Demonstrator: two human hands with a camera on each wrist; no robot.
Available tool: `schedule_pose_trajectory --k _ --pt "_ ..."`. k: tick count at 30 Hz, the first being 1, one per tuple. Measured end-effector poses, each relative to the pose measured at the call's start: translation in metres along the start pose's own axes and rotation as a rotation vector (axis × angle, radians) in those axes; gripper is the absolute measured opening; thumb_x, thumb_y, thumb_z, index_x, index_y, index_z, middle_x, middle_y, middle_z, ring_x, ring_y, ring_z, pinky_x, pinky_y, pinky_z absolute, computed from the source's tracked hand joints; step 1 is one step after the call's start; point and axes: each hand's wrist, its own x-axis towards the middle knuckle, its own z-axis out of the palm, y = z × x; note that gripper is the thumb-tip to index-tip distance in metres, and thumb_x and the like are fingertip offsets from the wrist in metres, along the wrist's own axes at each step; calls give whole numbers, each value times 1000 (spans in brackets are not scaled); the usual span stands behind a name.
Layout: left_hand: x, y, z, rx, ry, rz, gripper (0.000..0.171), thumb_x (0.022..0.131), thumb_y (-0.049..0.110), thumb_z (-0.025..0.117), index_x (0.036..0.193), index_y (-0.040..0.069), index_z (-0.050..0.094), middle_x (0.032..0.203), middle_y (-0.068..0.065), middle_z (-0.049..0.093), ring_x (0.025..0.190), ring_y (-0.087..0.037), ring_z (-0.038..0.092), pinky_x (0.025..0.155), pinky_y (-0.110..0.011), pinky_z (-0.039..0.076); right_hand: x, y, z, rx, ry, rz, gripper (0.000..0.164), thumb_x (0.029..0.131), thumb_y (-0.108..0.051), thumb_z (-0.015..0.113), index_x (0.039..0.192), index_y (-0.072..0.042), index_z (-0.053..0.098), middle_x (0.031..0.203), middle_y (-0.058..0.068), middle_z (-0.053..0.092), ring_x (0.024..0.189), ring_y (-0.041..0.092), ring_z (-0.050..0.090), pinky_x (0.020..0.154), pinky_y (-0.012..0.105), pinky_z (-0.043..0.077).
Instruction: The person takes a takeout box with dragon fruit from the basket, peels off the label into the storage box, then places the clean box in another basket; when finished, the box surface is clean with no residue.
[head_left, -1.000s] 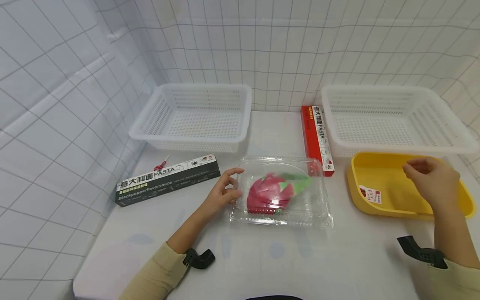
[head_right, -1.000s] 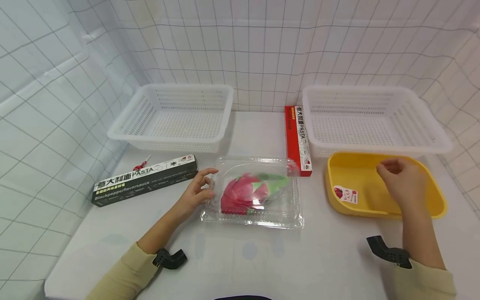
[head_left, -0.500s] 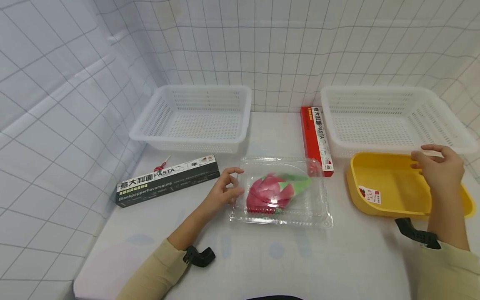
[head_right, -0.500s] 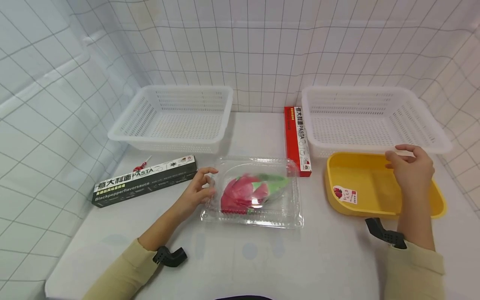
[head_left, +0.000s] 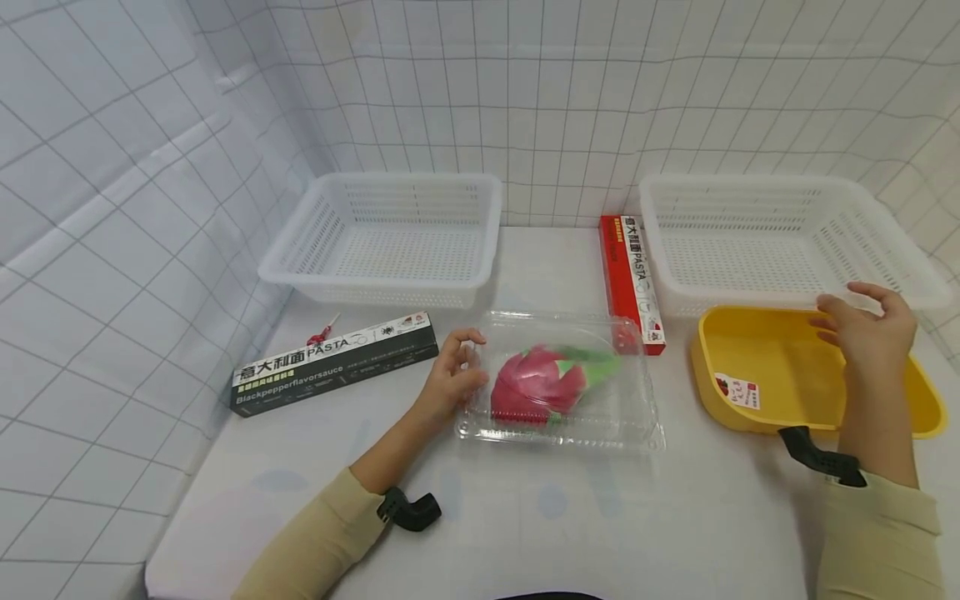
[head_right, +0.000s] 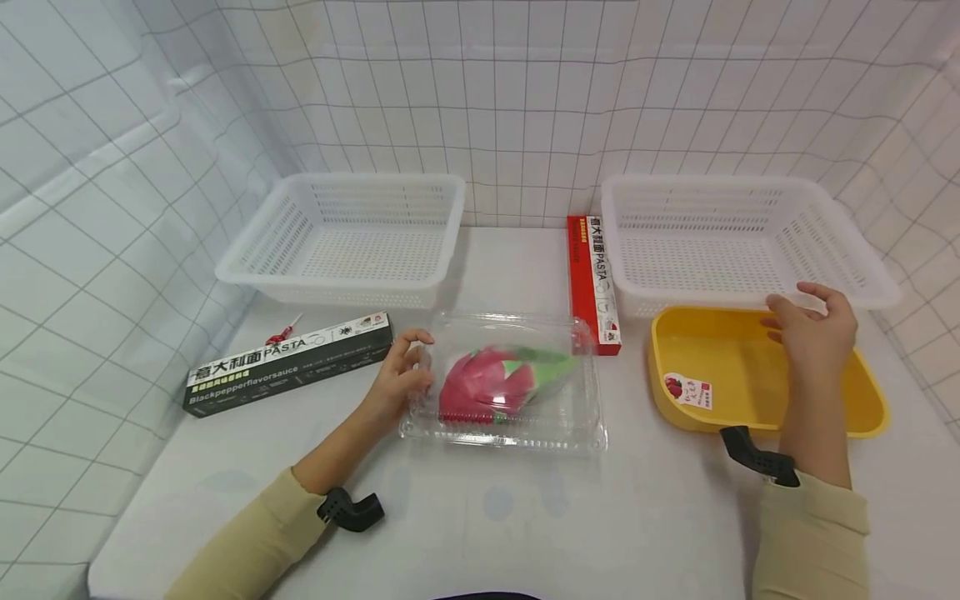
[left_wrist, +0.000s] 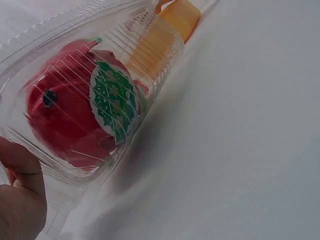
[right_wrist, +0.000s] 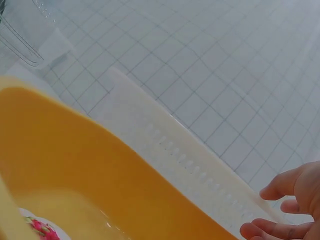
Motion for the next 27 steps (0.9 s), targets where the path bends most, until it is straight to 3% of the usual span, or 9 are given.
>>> schedule_pose_trajectory --k 7,10,19,27 --pt "8 15 8 -149 27 4 42 78 -3 52 109 25 49 76 2 39 47 -3 38 43 -14 33 3 0 -1 79 -16 39 51 73 -25 85 111 -28 50 74 -12 65 57 4 66 55 15 52" --pt "15 24 12 -172 34 21 42 78 -2 52 110 25 48 74 3 39 46 -3 38 43 -14 33 6 1 -2 140 -31 57 56 72 -21 86 115 -27 50 80 -9 65 61 6 67 57 16 53" --pt "36 43 19 -162 70 56 41 80 -2 51 112 23 47 74 0 39 49 -5 38 44 -15 34 8 0 -6 405 -159 94 56 78 4 77 120 -17 47 78 4 67 65 18 71 60 25 57" --pt "56 61 25 -111 83 61 41 80 1 53 113 23 47 79 -4 43 55 -9 40 46 -17 35 8 2 -5 461 -167 93 54 79 6 76 119 -16 48 76 7 67 64 20 70 60 27 57"
